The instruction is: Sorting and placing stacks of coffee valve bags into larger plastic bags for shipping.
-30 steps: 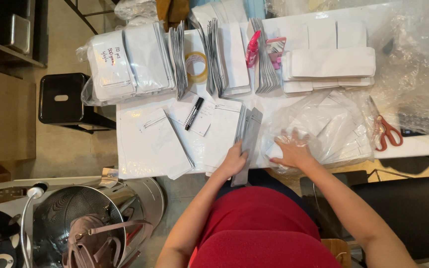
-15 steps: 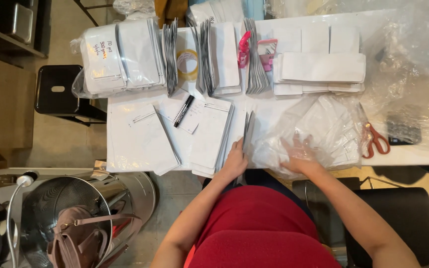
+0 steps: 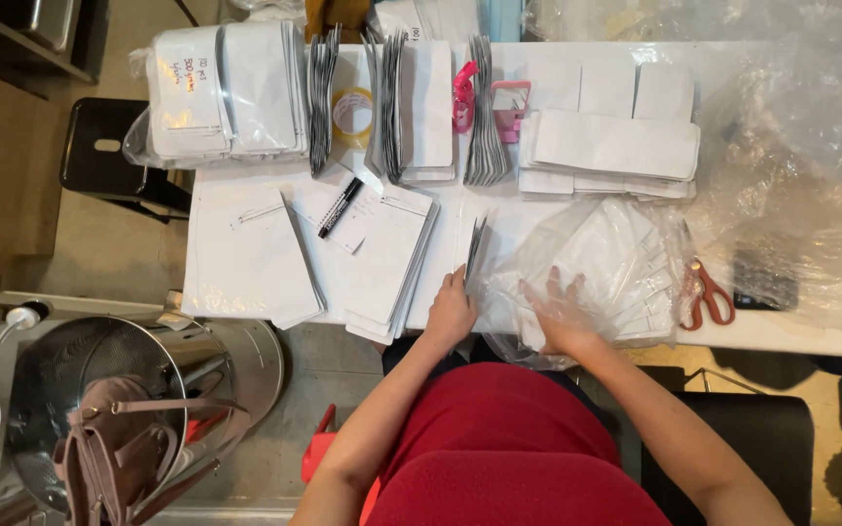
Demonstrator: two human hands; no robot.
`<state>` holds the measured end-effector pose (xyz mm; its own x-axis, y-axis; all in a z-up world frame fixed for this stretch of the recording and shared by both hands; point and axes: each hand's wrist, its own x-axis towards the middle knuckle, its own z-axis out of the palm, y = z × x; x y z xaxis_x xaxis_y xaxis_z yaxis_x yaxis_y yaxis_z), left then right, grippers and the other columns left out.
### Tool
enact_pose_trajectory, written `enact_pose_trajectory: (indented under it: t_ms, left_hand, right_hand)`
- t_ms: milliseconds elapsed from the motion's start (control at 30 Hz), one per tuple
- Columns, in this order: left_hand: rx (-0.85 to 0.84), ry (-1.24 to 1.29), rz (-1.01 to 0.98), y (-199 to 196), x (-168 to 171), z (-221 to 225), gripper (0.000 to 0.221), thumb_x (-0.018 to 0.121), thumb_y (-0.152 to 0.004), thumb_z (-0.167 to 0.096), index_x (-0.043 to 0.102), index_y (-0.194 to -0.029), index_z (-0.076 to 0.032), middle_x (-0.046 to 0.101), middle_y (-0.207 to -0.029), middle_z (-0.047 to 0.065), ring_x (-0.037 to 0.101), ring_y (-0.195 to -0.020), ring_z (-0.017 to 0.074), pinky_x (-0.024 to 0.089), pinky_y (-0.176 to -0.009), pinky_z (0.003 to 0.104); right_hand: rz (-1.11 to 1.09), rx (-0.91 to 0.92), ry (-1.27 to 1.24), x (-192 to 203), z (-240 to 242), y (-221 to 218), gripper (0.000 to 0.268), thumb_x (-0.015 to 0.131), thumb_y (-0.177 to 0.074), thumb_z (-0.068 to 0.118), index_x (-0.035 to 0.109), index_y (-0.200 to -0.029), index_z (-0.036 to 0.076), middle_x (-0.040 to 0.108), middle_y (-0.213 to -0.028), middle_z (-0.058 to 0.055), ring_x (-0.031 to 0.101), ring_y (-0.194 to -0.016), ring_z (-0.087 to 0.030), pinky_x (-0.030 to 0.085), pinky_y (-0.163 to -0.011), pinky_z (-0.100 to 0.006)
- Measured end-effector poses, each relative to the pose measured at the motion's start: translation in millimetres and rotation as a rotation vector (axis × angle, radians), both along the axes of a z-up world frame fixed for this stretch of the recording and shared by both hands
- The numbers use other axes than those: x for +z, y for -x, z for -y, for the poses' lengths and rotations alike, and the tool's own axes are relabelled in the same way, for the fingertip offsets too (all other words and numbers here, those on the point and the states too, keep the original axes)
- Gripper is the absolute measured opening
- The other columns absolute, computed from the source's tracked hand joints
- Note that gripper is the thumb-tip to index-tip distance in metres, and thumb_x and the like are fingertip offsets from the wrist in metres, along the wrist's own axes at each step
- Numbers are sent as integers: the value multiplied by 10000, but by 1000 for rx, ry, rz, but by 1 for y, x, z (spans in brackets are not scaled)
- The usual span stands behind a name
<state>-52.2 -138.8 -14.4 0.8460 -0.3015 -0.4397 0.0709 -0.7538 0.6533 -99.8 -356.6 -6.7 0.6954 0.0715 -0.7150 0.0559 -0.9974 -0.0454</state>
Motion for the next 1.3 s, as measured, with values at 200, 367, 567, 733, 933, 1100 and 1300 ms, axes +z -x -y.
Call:
enact_pose_trajectory:
  t_ms: [200, 367, 567, 733, 933, 1100, 1300]
  left_hand:
    - [53, -10, 58, 6, 7, 10, 603, 469, -923, -39, 371, -1514, 30, 525, -1254, 218, 626, -1165, 426, 578, -902, 591]
    - [67, -37, 74, 6, 5, 16, 594, 480, -925, -46, 386, -1507, 28, 538, -1250, 208, 636, -1151, 400, 588, -885, 583]
    - [89, -23, 81, 8, 6, 17, 580, 478, -922, -31, 399, -1493, 36, 542, -1238, 222, 633, -1142, 422, 578, -889, 612]
    - [91, -35, 87, 8, 1, 17, 571, 481, -924, -39, 405, -1487, 24, 546, -1235, 215, 637, -1141, 428, 579, -889, 614]
    - [74, -49, 69, 8, 3, 17, 571, 493, -931, -53, 400, -1491, 10, 544, -1245, 211, 634, -1154, 418, 579, -904, 600]
    - [71, -55, 80, 8, 0, 18, 575, 492, -929, -38, 396, -1493, 19, 545, -1245, 219, 639, -1147, 422, 582, -896, 599]
    - [73, -22, 80, -6, -17, 19, 583, 493, -927, -31, 390, -1496, 43, 540, -1263, 268, 632, -1143, 502, 567, -893, 643]
  right_hand:
    - [-22, 34, 10, 15, -1, 2, 1302, 952, -701, 371, 63, -1651, 311, 30, -1670, -295, 131, -1453, -662, 381, -1038, -775]
    - [-4, 49, 16, 2, 2, 2, 1288, 941, -719, 389, 58, -1653, 299, 55, -1669, -286, 149, -1457, -646, 364, -1062, -767]
    - [-9, 39, 13, 0, 1, 3, 1263, 933, -730, 388, 75, -1652, 284, 51, -1672, -284, 142, -1458, -648, 359, -1060, -772]
    - [-7, 68, 29, 5, 0, 2, 1253, 918, -739, 404, 67, -1649, 273, 50, -1669, -289, 145, -1453, -656, 378, -1067, -755]
    - [9, 43, 27, 4, -1, 3, 1267, 929, -721, 397, 82, -1653, 261, 71, -1661, -306, 137, -1440, -675, 380, -1050, -775]
    - [27, 33, 31, -5, -2, 7, 1275, 925, -722, 392, 63, -1654, 278, 50, -1668, -301, 118, -1446, -676, 384, -1026, -792]
    - [84, 56, 49, -20, 2, 9, 1316, 949, -682, 402, 74, -1657, 283, 83, -1662, -309, 151, -1436, -680, 402, -985, -803]
